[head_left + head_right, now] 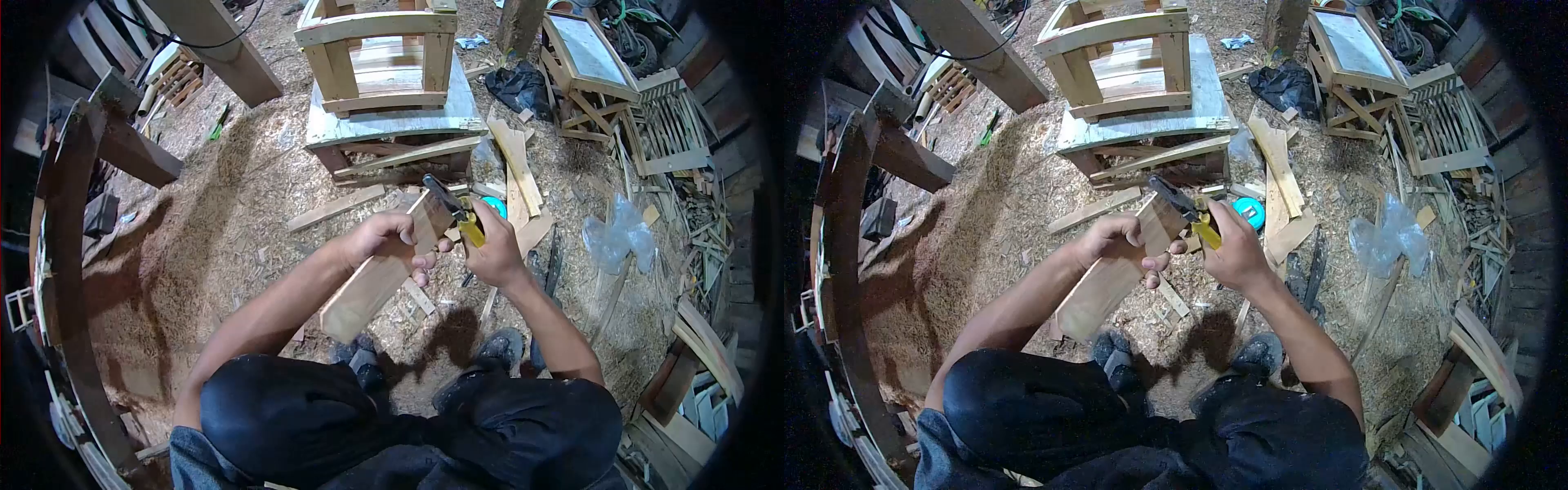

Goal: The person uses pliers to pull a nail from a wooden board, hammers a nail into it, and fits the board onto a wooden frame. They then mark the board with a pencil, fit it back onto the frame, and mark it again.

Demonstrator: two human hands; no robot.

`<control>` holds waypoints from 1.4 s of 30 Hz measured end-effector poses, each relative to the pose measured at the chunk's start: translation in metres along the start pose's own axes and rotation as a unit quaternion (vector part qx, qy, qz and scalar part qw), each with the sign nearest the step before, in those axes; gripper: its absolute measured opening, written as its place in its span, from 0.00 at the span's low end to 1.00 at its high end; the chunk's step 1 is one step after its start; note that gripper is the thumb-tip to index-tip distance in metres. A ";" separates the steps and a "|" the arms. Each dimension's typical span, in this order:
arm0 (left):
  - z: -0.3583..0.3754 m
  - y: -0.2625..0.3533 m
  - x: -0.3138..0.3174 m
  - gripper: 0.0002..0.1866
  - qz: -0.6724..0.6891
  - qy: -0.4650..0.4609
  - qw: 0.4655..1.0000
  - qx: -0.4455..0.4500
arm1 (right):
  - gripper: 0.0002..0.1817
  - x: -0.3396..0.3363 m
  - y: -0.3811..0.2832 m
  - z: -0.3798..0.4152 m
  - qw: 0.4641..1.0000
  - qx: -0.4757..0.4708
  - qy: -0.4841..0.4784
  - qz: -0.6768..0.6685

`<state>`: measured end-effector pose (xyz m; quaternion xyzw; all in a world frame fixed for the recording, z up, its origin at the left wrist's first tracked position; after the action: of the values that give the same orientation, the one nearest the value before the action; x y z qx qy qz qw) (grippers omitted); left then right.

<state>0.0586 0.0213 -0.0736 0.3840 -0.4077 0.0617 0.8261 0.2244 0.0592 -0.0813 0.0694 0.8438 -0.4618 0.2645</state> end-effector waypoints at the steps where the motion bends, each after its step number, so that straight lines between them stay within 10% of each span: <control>1: 0.002 0.001 0.004 0.34 0.008 -0.020 1.000 -0.011 | 0.20 -0.001 -0.002 0.003 1.000 0.001 0.000 0.001; 3: 0.000 0.003 -0.007 0.40 0.221 0.000 0.975 0.025 | 0.14 -0.009 0.009 0.007 0.961 0.198 0.079 -0.177; 5: 0.017 0.007 -0.069 0.44 0.107 0.214 0.961 0.139 | 0.13 -0.072 0.015 -0.020 0.875 0.220 0.302 -0.309; 9: 0.033 0.000 -0.079 0.46 0.115 0.140 0.964 0.193 | 0.15 -0.152 0.018 -0.029 0.859 0.143 0.406 -0.277; 12: 0.025 0.020 -0.058 0.44 -0.016 0.149 0.965 0.214 | 0.17 -0.123 0.020 -0.019 0.866 0.166 0.377 -0.283; 15: 0.019 0.046 -0.033 0.30 0.071 0.225 0.936 0.260 | 0.22 -0.065 0.033 0.017 0.870 0.321 0.270 -0.260; 19: 0.011 0.058 -0.043 0.27 0.148 0.206 0.927 0.275 | 0.25 -0.022 0.013 0.023 0.891 0.281 0.146 -0.327; 26: 0.024 0.050 -0.064 0.25 0.354 0.423 0.783 0.288 | 0.21 -0.014 -0.012 0.024 0.897 0.326 -0.012 -0.299; 42: 0.023 0.036 -0.072 0.29 0.336 0.460 0.769 0.289 | 0.17 0.008 -0.025 0.012 0.874 0.284 0.027 -0.393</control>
<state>-0.0179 0.0458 -0.0959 0.3692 -0.0444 0.6195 0.6913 0.2130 0.0342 -0.0721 -0.1831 0.6410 -0.7453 0.0073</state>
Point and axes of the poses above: each hand's wrist, its own z-axis away from the middle knuckle, its own x-axis out of the palm, y = z × x, the point moved 5 cm from there along -z, towards the middle knuckle, and after that the axes turned 7 degrees about y, right-handed, at the moved point
